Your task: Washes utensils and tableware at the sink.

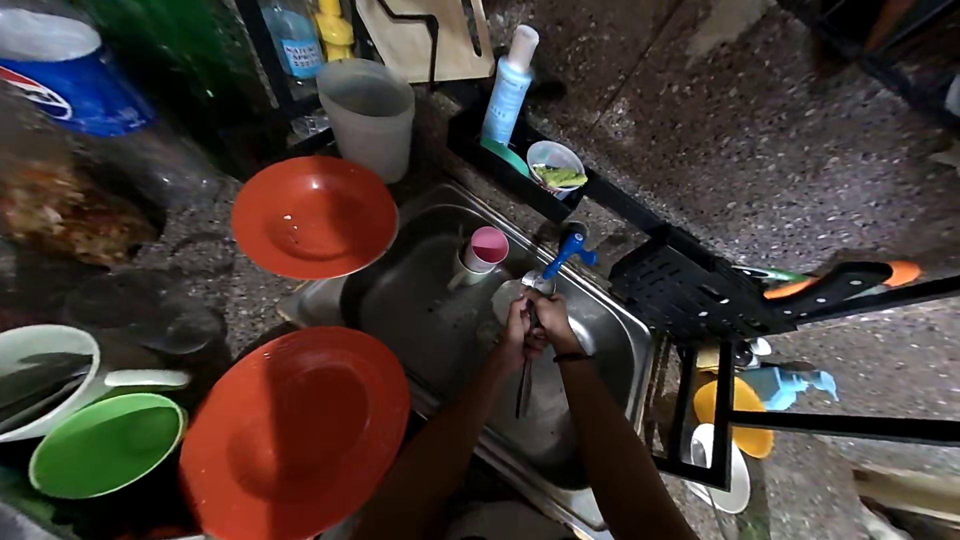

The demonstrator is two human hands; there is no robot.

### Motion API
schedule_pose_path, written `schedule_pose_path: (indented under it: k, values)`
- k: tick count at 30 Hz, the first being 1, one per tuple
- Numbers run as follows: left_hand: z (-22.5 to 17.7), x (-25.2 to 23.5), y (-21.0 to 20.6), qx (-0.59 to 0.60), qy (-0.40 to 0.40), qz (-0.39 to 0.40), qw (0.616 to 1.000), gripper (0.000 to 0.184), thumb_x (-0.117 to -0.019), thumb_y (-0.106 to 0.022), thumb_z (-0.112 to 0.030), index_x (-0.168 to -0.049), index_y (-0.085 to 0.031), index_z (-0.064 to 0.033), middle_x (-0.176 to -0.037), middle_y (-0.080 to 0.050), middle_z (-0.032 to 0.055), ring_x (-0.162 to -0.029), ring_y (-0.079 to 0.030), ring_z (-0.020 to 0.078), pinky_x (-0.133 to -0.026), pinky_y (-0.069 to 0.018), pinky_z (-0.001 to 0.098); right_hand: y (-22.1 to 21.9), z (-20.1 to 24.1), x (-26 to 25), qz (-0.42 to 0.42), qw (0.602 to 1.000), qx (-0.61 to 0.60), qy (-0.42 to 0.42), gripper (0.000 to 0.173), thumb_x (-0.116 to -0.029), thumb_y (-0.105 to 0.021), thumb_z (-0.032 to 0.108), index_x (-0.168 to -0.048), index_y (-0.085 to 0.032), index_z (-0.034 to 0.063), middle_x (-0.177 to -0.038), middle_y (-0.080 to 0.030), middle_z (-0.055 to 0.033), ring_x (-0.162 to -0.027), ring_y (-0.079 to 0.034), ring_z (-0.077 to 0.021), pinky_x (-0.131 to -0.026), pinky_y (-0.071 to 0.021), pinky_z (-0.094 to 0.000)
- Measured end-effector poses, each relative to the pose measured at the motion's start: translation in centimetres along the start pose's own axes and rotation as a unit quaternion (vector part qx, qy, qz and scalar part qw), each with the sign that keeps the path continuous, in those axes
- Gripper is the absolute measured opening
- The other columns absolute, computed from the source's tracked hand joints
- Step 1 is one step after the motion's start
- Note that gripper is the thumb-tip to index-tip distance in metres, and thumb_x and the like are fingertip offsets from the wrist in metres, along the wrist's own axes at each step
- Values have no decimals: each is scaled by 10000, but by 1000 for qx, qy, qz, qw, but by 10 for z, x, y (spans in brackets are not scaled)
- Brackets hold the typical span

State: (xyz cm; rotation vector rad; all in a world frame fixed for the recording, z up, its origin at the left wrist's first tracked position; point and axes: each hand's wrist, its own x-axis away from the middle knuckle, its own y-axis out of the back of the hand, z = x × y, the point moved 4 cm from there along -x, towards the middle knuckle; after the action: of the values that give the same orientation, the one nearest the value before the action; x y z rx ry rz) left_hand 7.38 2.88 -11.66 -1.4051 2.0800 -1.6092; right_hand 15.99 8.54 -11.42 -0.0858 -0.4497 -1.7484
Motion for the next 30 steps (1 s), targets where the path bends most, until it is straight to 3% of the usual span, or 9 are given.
schedule_pose_path:
  k: [5, 7, 11, 16, 17, 20, 24, 25, 30]
  values:
    - [-2, 0, 2, -23, -2, -19, 1000, 556, -1099, -120, -542, -845, -440, -165, -476, -377, -37, -337, -341, 47, -322, -293, 179, -3, -9, 3, 2, 999, -26, -40, 107, -995, -637, 112, -959, -666, 15, -713, -651, -39, -584, -607, -99, -558, -533, -286]
    - [1, 0, 2, -39, -9, -20, 999, 603, -1096, -113, -555, -848, -481, -147, -495, -411, -28, -356, -362, 52, -335, -303, 180, -1, -10, 3, -3, 999, -36, -28, 130, -1005, -641, 124, -973, -674, 2, -725, -663, -47, -604, -620, -106, -584, -544, -292]
    - [6, -6, 8, -47, -18, -37, 998, 612, -1097, -112, -550, -991, -514, -100, -531, -461, -7, -384, -426, 76, -353, -361, 202, 3, -12, -1, -33, 999, -12, -15, 244, -972, -729, 236, -1000, -682, -3, -762, -687, -66, -656, -652, -123, -656, -574, -327]
    - [1, 0, 4, -46, 3, -66, 997, 542, -1114, -134, -517, -901, -441, -124, -524, -401, -21, -373, -373, 60, -349, -324, 183, 0, -14, -6, -62, 997, 26, -50, 500, -940, -731, 479, -1012, -668, -12, -789, -657, -101, -688, -629, -176, -675, -553, -390]
    - [0, 0, 4, -40, 6, -80, 996, 547, -1114, -157, -518, -861, -440, -124, -510, -394, -20, -364, -365, 60, -346, -317, 182, -1, -12, -6, -58, 997, 25, -50, 481, -938, -741, 458, -1012, -668, -12, -794, -657, -101, -688, -628, -174, -675, -553, -386]
    - [-3, 1, 4, -54, -6, -82, 995, 519, -1121, -154, -494, -919, -439, -110, -535, -416, -17, -377, -389, 56, -351, -327, 179, -5, -10, -6, -46, 998, 15, -27, 312, -951, -749, 300, -950, -679, -4, -740, -656, -74, -628, -617, -142, -630, -547, -356]
    - [-10, 16, -11, -86, 1, -99, 991, 582, -1120, -121, -486, -803, -444, -120, -498, -368, -36, -364, -332, 38, -358, -293, 162, -5, -14, -9, -54, 998, 0, -35, 416, -971, -709, 409, -962, -648, -3, -730, -621, -70, -626, -594, -152, -617, -533, -365]
    - [-14, 25, -19, -92, 9, -113, 989, 555, -1124, -121, -469, -840, -436, -112, -528, -350, -35, -382, -322, 43, -373, -292, 166, -4, -14, -8, -58, 998, 1, -38, 451, -961, -709, 451, -944, -653, 3, -723, -619, -67, -626, -593, -153, -617, -530, -368]
    - [2, -2, 5, -41, -2, -65, 997, 577, -1117, -130, -504, -808, -431, -120, -489, -389, -29, -357, -368, 43, -350, -310, 165, -4, -16, -9, -46, 999, -6, -26, 309, -979, -708, 309, -903, -665, 13, -682, -632, -53, -576, -598, -129, -578, -533, -336]
